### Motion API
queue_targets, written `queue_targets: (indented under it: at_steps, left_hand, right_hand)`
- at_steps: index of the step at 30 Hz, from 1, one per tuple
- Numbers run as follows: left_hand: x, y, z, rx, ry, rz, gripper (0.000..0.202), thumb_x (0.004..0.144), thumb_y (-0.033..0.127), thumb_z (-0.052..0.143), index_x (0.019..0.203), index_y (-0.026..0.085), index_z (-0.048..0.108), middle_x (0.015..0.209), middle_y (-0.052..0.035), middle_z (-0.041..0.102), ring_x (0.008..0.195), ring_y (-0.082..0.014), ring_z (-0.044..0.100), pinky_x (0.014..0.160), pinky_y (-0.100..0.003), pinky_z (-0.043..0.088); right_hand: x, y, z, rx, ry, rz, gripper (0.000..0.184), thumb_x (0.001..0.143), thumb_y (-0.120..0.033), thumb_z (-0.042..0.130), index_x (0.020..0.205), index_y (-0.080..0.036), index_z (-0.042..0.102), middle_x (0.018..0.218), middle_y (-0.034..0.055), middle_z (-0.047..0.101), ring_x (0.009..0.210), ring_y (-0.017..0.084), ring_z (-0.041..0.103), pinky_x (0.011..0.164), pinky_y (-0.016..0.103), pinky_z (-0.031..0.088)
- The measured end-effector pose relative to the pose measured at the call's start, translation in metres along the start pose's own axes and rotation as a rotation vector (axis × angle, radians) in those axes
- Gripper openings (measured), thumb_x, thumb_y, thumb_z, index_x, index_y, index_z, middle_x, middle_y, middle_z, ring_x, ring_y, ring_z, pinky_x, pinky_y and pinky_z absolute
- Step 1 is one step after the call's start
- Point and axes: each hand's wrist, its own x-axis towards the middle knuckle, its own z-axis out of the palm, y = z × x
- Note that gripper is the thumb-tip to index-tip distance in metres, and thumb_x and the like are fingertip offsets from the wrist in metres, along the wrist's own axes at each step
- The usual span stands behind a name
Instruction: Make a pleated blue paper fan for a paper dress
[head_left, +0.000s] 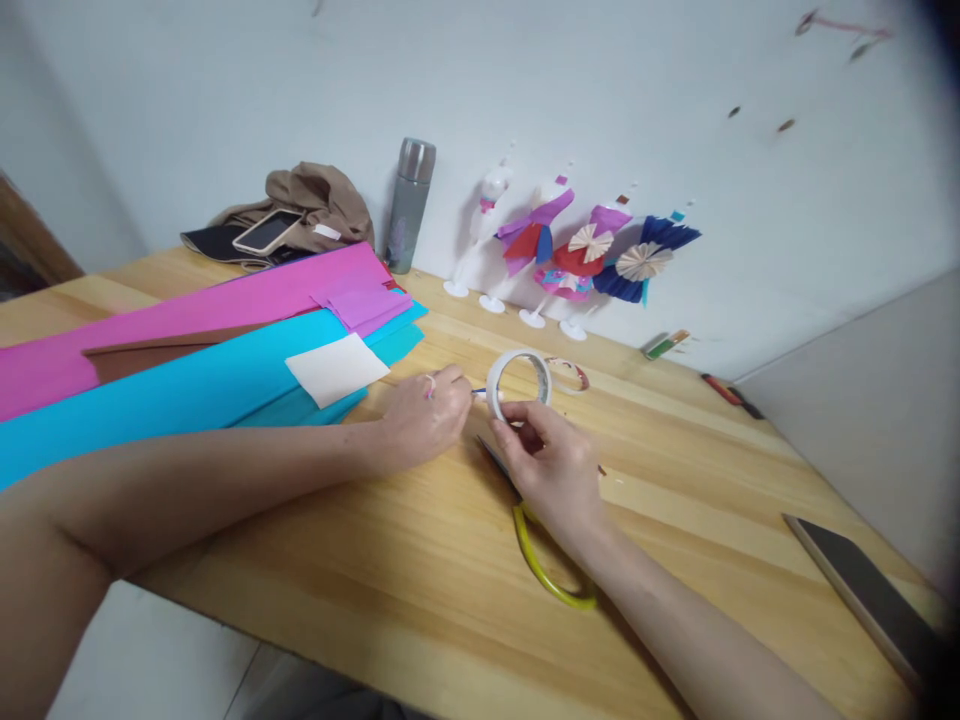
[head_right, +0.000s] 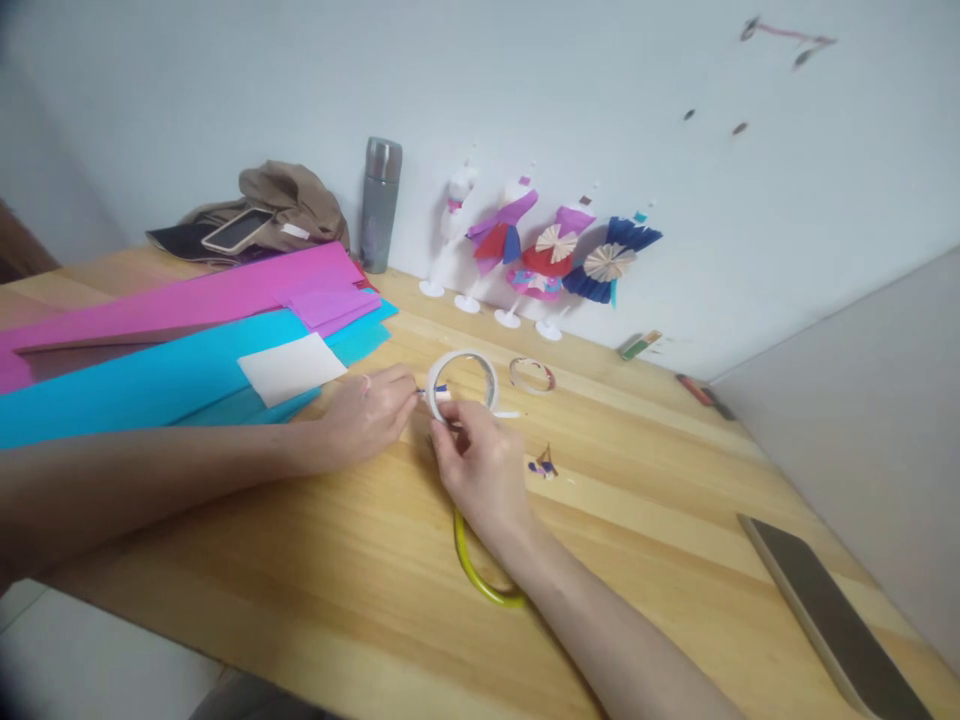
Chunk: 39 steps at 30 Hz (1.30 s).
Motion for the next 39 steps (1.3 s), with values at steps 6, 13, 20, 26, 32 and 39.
queue_targets:
  at_steps: [6, 13, 20, 26, 32, 39]
  left_hand:
    - [0.005, 0.001, 0.003, -0.26, 0.089, -0.115, 0.027, 0.096, 0.017, 0.039, 0.087, 0.014, 0.065, 0.095, -0.0081, 0.069, 0.088, -0.0199, 0.063, 0.077, -0.031, 0.043]
    - [0.006, 0.008, -0.006, -0.677, 0.062, -0.297, 0.035, 0.088, 0.01, 0.046, 0.055, 0.018, 0.04, 0.058, 0.004, 0.046, 0.062, -0.0116, 0.044, 0.061, -0.027, 0.029]
    - [0.004, 0.008, -0.001, -1.064, -0.036, -0.458, 0.032, 0.088, 0.022, 0.049, 0.056, 0.018, 0.05, 0.046, 0.0062, 0.042, 0.048, -0.0102, 0.04, 0.052, -0.025, 0.03]
    - [0.008, 0.004, 0.007, -1.224, -0.068, -0.45, 0.025, 0.089, 0.02, 0.049, 0.067, 0.016, 0.059, 0.046, 0.0058, 0.047, 0.044, -0.0085, 0.041, 0.047, -0.021, 0.03]
    - [0.007, 0.002, 0.017, -1.459, -0.071, -0.409, 0.026, 0.092, 0.024, 0.051, 0.07, 0.014, 0.061, 0.045, 0.0045, 0.047, 0.042, -0.0074, 0.041, 0.045, -0.02, 0.028]
    - [0.006, 0.004, 0.023, -1.763, -0.131, -0.341, 0.024, 0.091, 0.028, 0.054, 0.076, 0.013, 0.063, 0.048, 0.0031, 0.047, 0.046, -0.0078, 0.042, 0.046, -0.019, 0.028]
  right_hand:
    - [-0.002, 0.0, 0.006, 0.03, 0.031, 0.052, 0.007, 0.086, -0.022, 0.061, 0.083, -0.019, 0.067, 0.064, -0.0003, 0.067, 0.049, 0.012, 0.055, 0.05, 0.026, 0.043]
    - [-0.003, 0.0, 0.007, 0.04, 0.072, 0.022, 0.006, 0.087, -0.021, 0.062, 0.086, -0.019, 0.068, 0.069, 0.0009, 0.07, 0.051, 0.012, 0.056, 0.052, 0.026, 0.045]
    - [-0.003, 0.002, 0.008, 0.117, 0.07, 0.06, 0.004, 0.086, -0.023, 0.062, 0.086, -0.021, 0.066, 0.068, 0.0004, 0.068, 0.056, 0.014, 0.059, 0.056, 0.028, 0.047]
    - [-0.006, 0.009, 0.011, 0.318, 0.038, 0.208, 0.008, 0.086, -0.028, 0.064, 0.089, -0.021, 0.065, 0.079, 0.0029, 0.069, 0.067, 0.017, 0.062, 0.066, 0.034, 0.05]
    - [-0.005, 0.01, 0.013, 0.514, 0.05, 0.31, 0.008, 0.085, -0.029, 0.065, 0.088, -0.021, 0.064, 0.084, 0.0027, 0.069, 0.072, 0.017, 0.062, 0.071, 0.035, 0.05]
    - [0.0, 0.008, 0.013, 0.622, 0.073, 0.344, 0.009, 0.084, -0.029, 0.066, 0.086, -0.021, 0.061, 0.081, 0.0015, 0.067, 0.064, 0.013, 0.058, 0.064, 0.031, 0.05]
